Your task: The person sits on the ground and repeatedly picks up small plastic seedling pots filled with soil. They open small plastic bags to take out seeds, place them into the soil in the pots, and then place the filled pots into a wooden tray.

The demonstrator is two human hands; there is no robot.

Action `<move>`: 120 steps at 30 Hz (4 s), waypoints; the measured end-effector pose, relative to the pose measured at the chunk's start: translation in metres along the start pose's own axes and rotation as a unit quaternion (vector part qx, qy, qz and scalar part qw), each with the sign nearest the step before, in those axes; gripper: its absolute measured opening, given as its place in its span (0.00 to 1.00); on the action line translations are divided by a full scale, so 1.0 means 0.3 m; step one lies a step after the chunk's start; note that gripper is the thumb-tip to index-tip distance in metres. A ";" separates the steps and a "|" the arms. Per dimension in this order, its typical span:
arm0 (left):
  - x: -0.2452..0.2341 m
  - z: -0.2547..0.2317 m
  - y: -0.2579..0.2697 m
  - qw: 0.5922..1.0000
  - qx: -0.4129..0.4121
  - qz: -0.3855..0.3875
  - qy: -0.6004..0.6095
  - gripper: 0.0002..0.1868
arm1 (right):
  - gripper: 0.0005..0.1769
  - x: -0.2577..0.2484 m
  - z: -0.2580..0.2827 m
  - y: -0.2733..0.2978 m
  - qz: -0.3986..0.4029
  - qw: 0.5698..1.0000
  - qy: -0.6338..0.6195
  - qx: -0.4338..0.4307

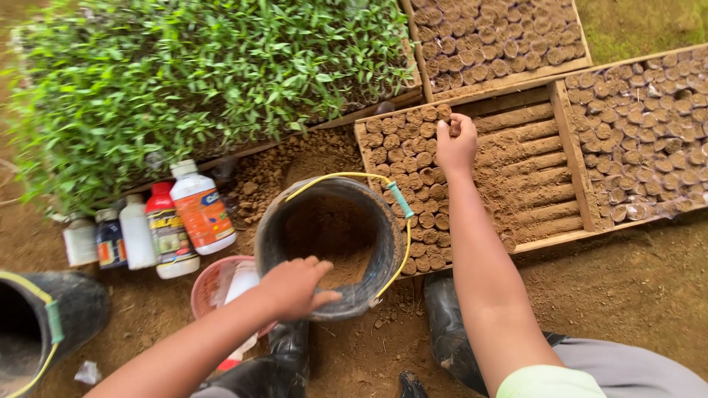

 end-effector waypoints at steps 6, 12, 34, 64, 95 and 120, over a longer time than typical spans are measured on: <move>-0.171 0.069 0.247 0.990 -0.020 -0.132 0.054 0.35 | 0.16 -0.048 0.391 0.263 0.023 0.993 -0.094 -0.071; -0.102 0.174 0.434 0.978 -0.078 -0.193 0.010 0.35 | 0.10 0.059 0.537 0.631 0.055 0.967 -0.226 -0.106; -0.076 0.402 0.501 0.936 -0.092 -0.303 0.153 0.29 | 0.02 0.221 1.099 1.227 0.376 0.797 -0.195 -0.431; -0.078 0.305 0.532 0.965 -0.016 -0.223 0.138 0.36 | 0.07 0.231 0.936 1.192 0.424 0.848 -0.090 -0.307; -0.141 0.131 0.510 0.850 0.175 -0.360 0.343 0.25 | 0.27 -0.001 0.921 0.894 0.313 0.824 -0.461 -0.106; -0.130 0.036 0.542 0.907 0.167 -0.358 0.144 0.20 | 0.23 0.032 0.775 0.845 0.254 0.798 -0.547 0.003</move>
Point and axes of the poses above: each hand's wrist, its own y-axis away from the middle knuckle, its own x-axis out of the palm, z = x × y, the point moved 8 cm from there along -y, towards the middle knuckle, and after that the axes turned 12 degrees about -x, right-handed, at the moved point
